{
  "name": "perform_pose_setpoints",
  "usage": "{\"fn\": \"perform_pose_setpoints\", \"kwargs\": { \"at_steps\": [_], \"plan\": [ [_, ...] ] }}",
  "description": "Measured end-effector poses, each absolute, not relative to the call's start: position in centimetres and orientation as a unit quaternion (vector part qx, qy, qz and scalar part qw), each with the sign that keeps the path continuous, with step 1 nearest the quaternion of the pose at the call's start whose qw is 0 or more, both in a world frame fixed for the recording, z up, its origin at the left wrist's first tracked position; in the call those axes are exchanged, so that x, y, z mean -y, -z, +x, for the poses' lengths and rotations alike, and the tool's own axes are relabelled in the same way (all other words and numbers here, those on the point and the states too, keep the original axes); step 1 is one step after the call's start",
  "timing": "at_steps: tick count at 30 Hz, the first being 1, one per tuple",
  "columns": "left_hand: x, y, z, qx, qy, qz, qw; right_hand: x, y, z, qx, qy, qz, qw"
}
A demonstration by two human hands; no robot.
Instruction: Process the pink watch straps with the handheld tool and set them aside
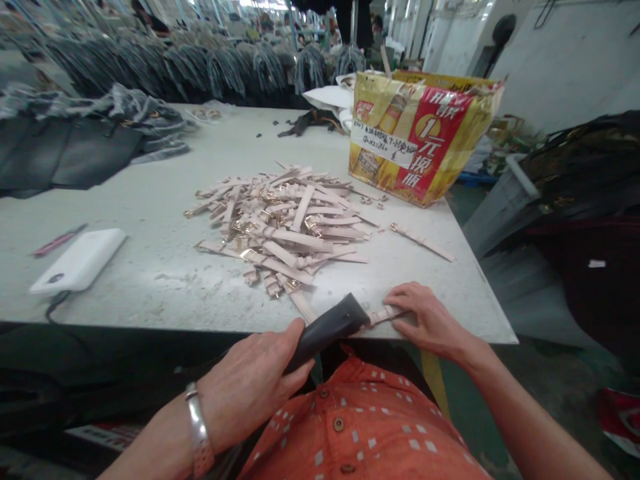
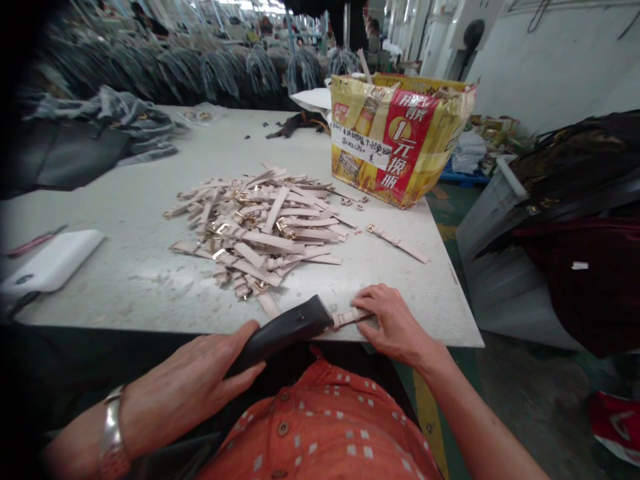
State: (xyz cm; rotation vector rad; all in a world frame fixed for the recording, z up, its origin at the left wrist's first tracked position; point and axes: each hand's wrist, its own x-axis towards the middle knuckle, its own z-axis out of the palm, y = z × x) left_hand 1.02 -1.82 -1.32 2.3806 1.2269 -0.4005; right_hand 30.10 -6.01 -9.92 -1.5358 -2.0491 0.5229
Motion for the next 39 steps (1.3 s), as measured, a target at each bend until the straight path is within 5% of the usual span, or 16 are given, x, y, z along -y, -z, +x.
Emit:
{"fn": "perform_pose_setpoints", "kwargs": {
  "at_steps": [19,27,34,39],
  "plan": [
    [1.7,2.0,0.7,-0.453,0.090,0.858,0.226,5.3,9.8,28.2,0.798,-0.205,-0.520,0.227],
    [2.0,1.0,-2.7,-0.507,0.057,0.831,0.223,-0.8,10.9,36.5,0.666,0.003,-0.669,0.330],
    [1.8,0.0,-7.0,-0.608,0.004,0.769,0.196,-3.8,10.4,38.5,0.587,0.129,-0.769,0.218],
    [1.8,-0.1,-8.4,-0.636,-0.030,0.746,0.194,-1.5,9.2,26.1,0.738,-0.028,-0.610,0.289]
  ]
}}
